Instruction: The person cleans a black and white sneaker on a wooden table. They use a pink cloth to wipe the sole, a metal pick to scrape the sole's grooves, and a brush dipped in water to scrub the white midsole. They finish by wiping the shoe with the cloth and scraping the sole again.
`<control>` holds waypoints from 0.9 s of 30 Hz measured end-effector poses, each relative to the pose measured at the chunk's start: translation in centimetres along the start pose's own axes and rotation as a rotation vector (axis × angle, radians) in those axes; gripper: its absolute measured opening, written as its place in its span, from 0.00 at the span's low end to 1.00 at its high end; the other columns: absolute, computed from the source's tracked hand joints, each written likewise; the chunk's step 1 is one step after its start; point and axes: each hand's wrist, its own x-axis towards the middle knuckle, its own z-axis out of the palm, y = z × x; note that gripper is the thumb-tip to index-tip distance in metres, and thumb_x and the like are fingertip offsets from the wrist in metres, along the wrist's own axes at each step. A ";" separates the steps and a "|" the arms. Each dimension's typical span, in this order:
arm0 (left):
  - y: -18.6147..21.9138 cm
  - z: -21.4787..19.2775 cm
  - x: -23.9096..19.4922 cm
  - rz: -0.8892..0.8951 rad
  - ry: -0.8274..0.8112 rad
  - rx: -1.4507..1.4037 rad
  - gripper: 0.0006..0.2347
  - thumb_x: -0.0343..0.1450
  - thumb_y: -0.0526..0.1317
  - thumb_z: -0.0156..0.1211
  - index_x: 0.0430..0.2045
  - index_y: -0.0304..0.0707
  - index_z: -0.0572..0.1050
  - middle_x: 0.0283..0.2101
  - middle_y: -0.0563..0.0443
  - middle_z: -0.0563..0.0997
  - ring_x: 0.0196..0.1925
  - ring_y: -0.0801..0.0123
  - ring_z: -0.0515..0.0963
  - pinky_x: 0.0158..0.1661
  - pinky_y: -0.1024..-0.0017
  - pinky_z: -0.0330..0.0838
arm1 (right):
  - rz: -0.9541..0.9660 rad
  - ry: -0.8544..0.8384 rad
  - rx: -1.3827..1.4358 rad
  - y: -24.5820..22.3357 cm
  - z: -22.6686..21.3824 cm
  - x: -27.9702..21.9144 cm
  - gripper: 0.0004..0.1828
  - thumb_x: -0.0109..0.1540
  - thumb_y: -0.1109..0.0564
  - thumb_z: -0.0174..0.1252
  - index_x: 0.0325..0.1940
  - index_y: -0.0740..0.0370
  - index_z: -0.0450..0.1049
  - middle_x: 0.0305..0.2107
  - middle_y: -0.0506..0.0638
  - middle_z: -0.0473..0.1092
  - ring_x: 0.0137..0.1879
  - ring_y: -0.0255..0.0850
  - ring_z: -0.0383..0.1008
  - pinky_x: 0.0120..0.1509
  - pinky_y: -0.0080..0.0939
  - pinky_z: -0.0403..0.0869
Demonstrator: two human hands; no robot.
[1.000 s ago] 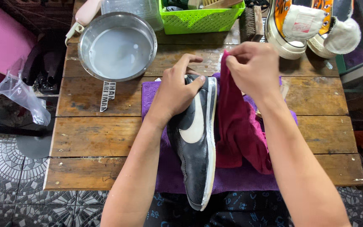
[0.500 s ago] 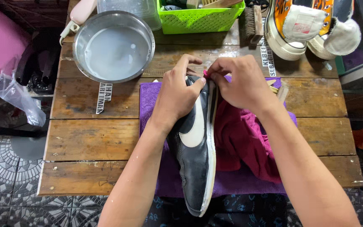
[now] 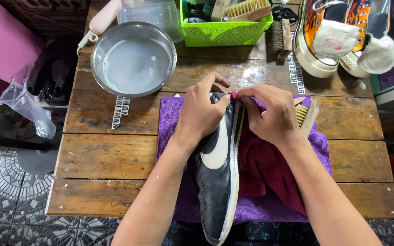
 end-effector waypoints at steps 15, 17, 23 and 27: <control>-0.4 0.5 0.2 0.052 0.040 -0.001 0.08 0.65 0.44 0.66 0.36 0.53 0.83 0.34 0.51 0.91 0.47 0.48 0.91 0.53 0.57 0.81 | -0.071 0.032 0.003 -2.4 -1.2 -0.3 0.08 0.73 0.70 0.63 0.43 0.64 0.83 0.40 0.54 0.84 0.48 0.61 0.88 0.54 0.56 0.83; -0.7 0.6 0.3 0.057 0.038 -0.001 0.08 0.66 0.44 0.66 0.36 0.53 0.83 0.34 0.51 0.91 0.47 0.47 0.91 0.53 0.57 0.81 | -0.095 0.025 -0.004 -3.9 -1.6 -0.1 0.07 0.73 0.71 0.62 0.43 0.66 0.83 0.39 0.57 0.84 0.48 0.63 0.88 0.53 0.57 0.84; -0.9 0.6 0.6 0.054 0.036 0.013 0.08 0.66 0.44 0.65 0.35 0.52 0.85 0.34 0.50 0.91 0.48 0.46 0.90 0.53 0.55 0.80 | -0.135 -0.003 -0.039 -6.2 -2.2 -0.9 0.08 0.71 0.70 0.60 0.42 0.66 0.84 0.38 0.60 0.84 0.47 0.62 0.88 0.53 0.57 0.84; -1.4 0.8 0.6 0.038 0.033 0.007 0.08 0.66 0.45 0.66 0.36 0.55 0.85 0.35 0.51 0.91 0.48 0.49 0.90 0.53 0.57 0.80 | -0.117 -0.022 -0.021 -8.2 -2.7 -2.1 0.10 0.74 0.66 0.56 0.42 0.64 0.82 0.38 0.58 0.83 0.48 0.60 0.88 0.53 0.55 0.85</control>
